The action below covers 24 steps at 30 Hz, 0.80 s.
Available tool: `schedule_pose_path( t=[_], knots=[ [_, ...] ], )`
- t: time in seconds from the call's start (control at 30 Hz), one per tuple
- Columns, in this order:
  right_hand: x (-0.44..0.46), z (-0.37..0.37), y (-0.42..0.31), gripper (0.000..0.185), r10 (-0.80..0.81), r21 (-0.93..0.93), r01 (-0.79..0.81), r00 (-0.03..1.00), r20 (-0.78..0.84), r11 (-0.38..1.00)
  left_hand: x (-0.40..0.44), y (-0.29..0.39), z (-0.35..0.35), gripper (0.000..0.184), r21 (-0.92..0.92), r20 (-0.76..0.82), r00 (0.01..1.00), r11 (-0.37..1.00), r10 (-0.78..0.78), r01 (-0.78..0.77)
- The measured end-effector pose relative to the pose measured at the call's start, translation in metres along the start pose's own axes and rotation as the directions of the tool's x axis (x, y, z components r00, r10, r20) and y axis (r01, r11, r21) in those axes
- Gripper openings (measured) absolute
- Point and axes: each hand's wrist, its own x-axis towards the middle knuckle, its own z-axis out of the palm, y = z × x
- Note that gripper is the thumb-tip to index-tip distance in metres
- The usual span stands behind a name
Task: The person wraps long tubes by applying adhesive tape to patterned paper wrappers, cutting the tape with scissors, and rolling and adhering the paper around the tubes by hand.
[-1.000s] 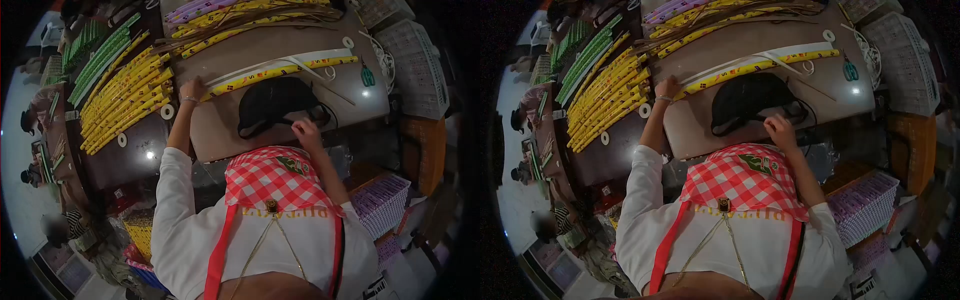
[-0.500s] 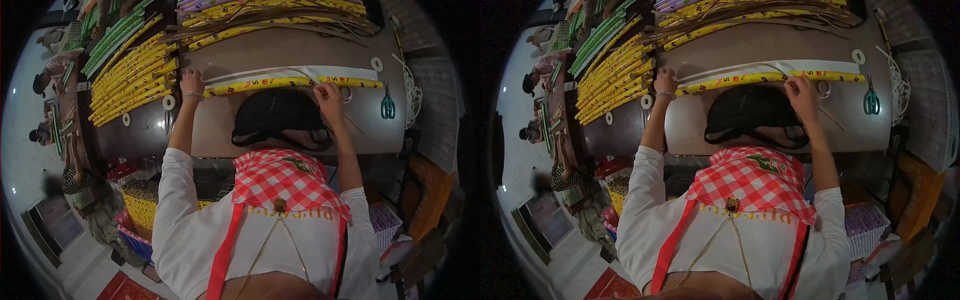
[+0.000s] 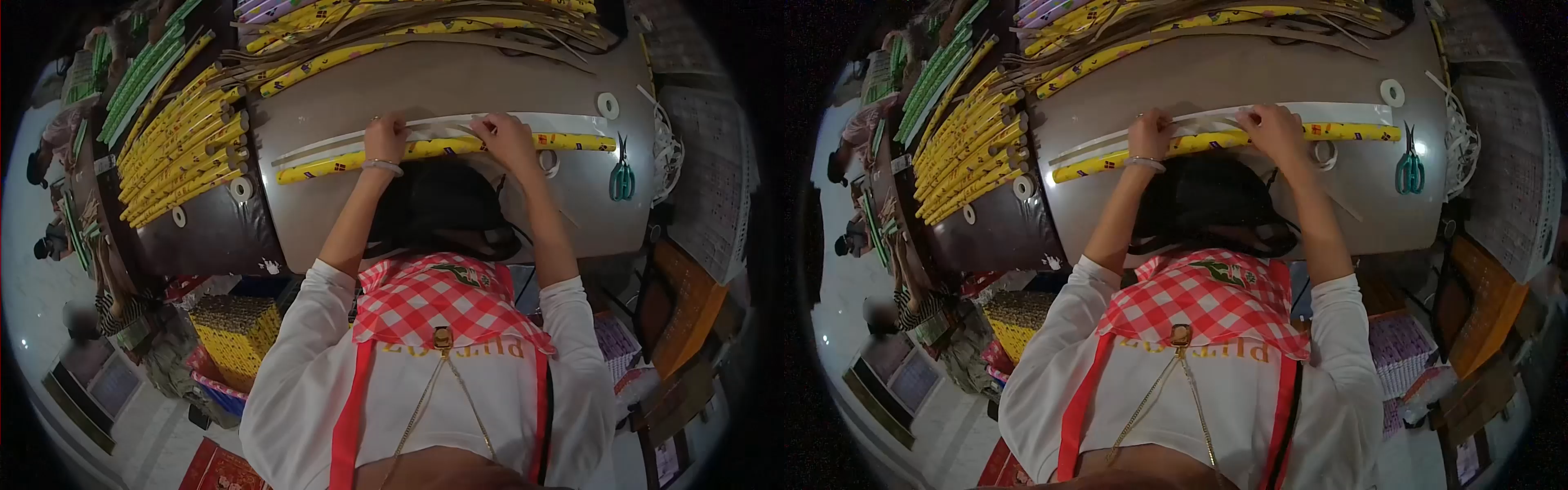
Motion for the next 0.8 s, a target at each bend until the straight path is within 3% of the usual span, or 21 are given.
schedule_pose_path(
  t=[0.13, 0.2, 0.27, 0.37, 0.47, 0.53, 0.6, 0.67, 0.7, 0.73, 0.77, 0.8],
  knots=[
    [0.002, 0.004, 0.023, 0.029, -0.032, 0.025, 0.033, 0.999, -0.013, 0.999, 0.0, -0.006, 0.0, 0.015, -0.065, 0.065, 0.996, 0.996, -0.061, 0.065],
    [0.002, -0.007, 0.042, 0.021, 0.071, 0.033, -0.07, 0.997, -0.033, 0.997, 0.0, -0.004, -0.001, 0.016, -0.014, 0.047, 0.998, 0.999, -0.045, 0.046],
    [0.002, -0.025, 0.067, 0.021, 0.065, 0.008, -0.065, 0.995, -0.072, 0.998, 0.0, 0.003, -0.006, 0.017, -0.045, 0.068, 0.995, 0.997, -0.067, 0.07],
    [0.0, -0.06, 0.112, 0.025, 0.214, -0.262, -0.239, 0.969, -0.12, 0.935, 0.0, 0.002, -0.006, 0.018, -0.051, 0.076, 0.995, 0.996, -0.065, 0.069],
    [-0.011, -0.112, 0.156, 0.027, 0.294, -0.532, -0.376, 0.926, -0.235, 0.759, 0.0, -0.003, -0.004, 0.018, -0.028, 0.064, 0.997, 0.998, -0.046, 0.048],
    [-0.02, -0.135, 0.213, 0.024, 0.326, -0.596, -0.431, 0.902, -0.283, 0.677, 0.001, -0.002, -0.004, 0.018, -0.034, 0.062, 0.997, 0.998, -0.054, 0.056],
    [-0.027, -0.155, 0.217, 0.023, 0.453, -0.646, -0.55, 0.827, -0.332, 0.53, 0.001, 0.0, -0.007, 0.017, -0.029, 0.059, 0.997, 0.998, -0.045, 0.047],
    [-0.029, -0.155, 0.238, 0.021, 0.476, -0.634, -0.539, 0.83, -0.289, 0.555, 0.001, 0.0, -0.006, 0.017, -0.039, 0.063, 0.996, 0.997, -0.058, 0.06],
    [-0.028, -0.149, 0.224, 0.02, 0.227, -0.57, -0.474, 0.863, -0.451, 0.671, 0.001, 0.0, -0.006, 0.017, -0.042, 0.068, 0.995, 0.996, -0.074, 0.077],
    [-0.025, -0.142, 0.202, 0.018, -0.026, -0.526, -0.369, 0.8, -0.6, 0.766, 0.001, 0.0, -0.006, 0.017, -0.042, 0.065, 0.995, 0.996, -0.076, 0.079],
    [-0.02, -0.134, 0.157, 0.017, -0.18, -0.561, -0.302, 0.741, -0.647, 0.771, 0.002, 0.001, -0.006, 0.017, -0.037, 0.073, 0.994, 0.996, -0.083, 0.086],
    [-0.014, -0.122, 0.131, 0.017, -0.172, -0.427, -0.135, 0.777, -0.606, 0.894, 0.001, 0.001, -0.006, 0.017, -0.031, 0.082, 0.992, 0.995, -0.093, 0.095]
  ],
)
